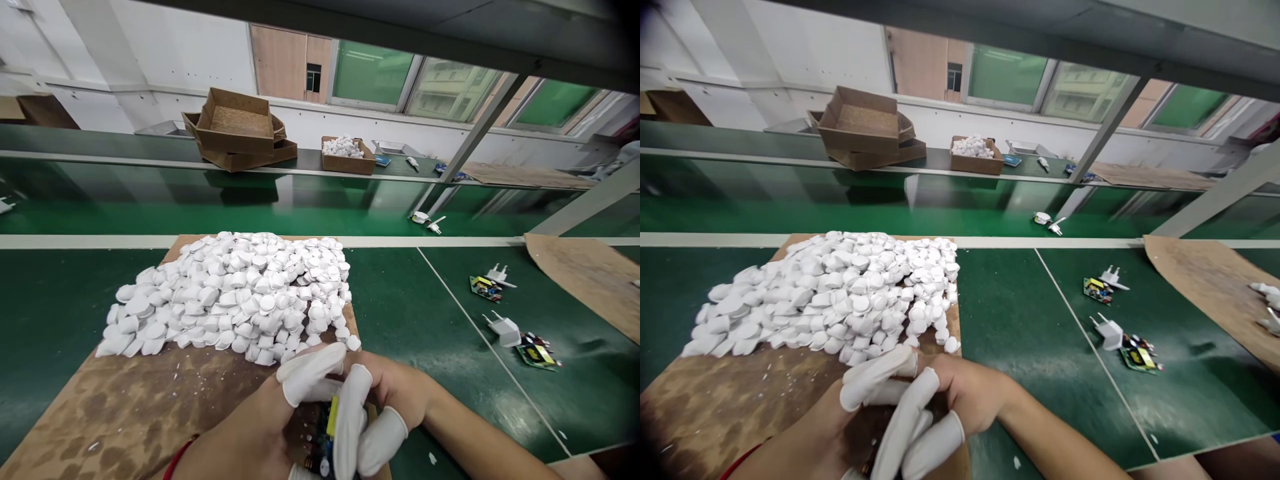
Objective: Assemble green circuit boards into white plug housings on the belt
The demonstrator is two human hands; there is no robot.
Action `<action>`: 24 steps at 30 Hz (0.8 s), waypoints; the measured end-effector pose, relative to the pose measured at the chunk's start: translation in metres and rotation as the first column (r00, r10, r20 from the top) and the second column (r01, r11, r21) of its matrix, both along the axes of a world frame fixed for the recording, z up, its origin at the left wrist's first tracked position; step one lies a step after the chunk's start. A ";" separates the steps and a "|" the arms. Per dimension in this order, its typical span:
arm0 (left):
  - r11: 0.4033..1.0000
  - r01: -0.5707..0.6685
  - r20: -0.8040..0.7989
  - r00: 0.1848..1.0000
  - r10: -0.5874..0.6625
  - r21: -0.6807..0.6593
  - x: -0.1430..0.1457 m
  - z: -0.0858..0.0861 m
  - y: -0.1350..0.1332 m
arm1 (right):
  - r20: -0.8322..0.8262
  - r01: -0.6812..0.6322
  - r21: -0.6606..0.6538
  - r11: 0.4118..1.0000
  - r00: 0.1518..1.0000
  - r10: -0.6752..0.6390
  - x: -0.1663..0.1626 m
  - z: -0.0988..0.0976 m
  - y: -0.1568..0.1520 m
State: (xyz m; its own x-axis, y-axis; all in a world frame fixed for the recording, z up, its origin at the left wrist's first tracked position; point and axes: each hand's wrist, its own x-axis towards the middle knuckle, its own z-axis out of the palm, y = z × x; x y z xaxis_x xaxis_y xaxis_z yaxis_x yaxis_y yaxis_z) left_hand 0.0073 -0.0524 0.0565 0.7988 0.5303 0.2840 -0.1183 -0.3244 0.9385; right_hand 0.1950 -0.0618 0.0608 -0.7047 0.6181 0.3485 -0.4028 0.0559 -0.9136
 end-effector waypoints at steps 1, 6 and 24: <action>1.000 0.007 0.014 1.000 -0.007 -0.016 0.001 0.000 0.000 | -0.001 -0.009 -0.026 1.000 1.000 0.009 0.000 0.002 0.000; 0.982 0.045 0.065 0.997 -0.033 -0.185 0.003 0.001 -0.002 | -0.019 0.017 -0.108 0.994 1.000 -0.020 -0.001 0.010 -0.002; 0.859 0.052 0.055 0.998 -0.028 -0.510 -0.001 -0.001 -0.005 | 0.048 0.063 -0.055 0.997 0.997 -0.060 -0.006 0.014 0.003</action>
State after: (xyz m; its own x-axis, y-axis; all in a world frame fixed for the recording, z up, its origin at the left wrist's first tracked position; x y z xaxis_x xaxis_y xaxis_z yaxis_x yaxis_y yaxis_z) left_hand 0.0064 -0.0578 0.0555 0.8155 0.5784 0.0171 -0.1655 0.2049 0.9647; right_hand 0.1891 -0.0583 0.0743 -0.6792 0.6785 0.2798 -0.3572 0.0274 -0.9336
